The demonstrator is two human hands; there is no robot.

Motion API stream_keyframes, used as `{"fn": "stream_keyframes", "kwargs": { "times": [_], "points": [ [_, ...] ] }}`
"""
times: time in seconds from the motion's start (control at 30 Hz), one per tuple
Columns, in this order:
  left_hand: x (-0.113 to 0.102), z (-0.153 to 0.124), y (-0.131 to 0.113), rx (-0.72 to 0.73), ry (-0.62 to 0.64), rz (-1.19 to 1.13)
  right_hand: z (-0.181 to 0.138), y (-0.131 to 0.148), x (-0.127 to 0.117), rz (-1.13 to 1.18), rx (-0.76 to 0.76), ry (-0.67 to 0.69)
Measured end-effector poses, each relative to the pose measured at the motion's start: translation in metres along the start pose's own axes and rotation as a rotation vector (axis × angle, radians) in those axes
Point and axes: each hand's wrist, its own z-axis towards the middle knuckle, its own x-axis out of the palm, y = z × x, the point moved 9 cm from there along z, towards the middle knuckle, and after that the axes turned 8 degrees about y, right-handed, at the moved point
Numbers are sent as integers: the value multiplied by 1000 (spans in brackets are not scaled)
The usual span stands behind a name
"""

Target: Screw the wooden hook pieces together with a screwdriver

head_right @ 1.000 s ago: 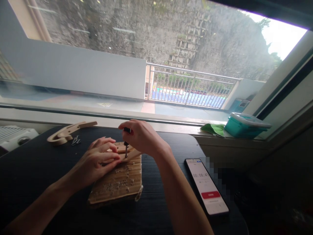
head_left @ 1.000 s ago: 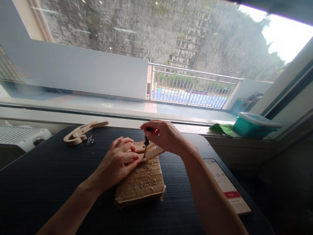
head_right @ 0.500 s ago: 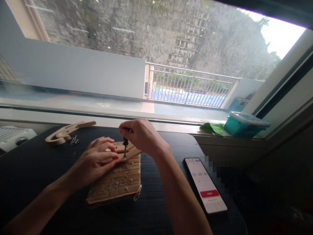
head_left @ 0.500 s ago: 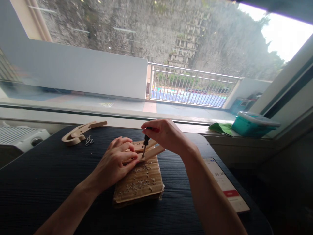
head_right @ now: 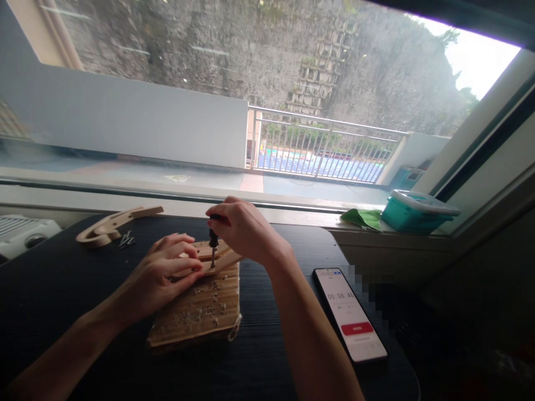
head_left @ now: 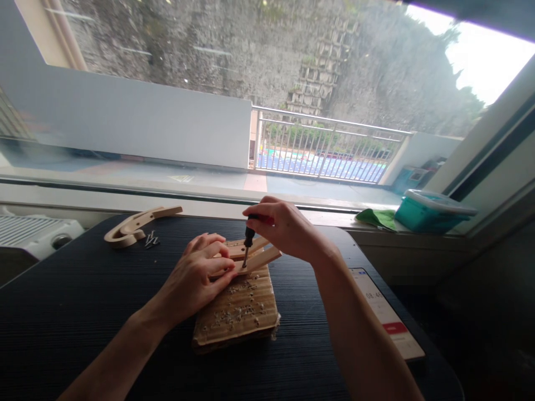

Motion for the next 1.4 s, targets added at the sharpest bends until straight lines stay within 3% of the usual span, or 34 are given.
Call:
{"fn": "stream_keyframes", "kwargs": {
  "times": [0.43, 0.97, 1.4],
  "points": [
    [0, 0, -2, 22, -4, 12, 2, 9, 6, 39, -61, 1],
    [0, 0, -2, 32, -16, -3, 1, -4, 1, 77, 12, 0],
    [0, 0, -1, 18, -9, 5, -3, 13, -4, -7, -35, 4]
  ]
}}
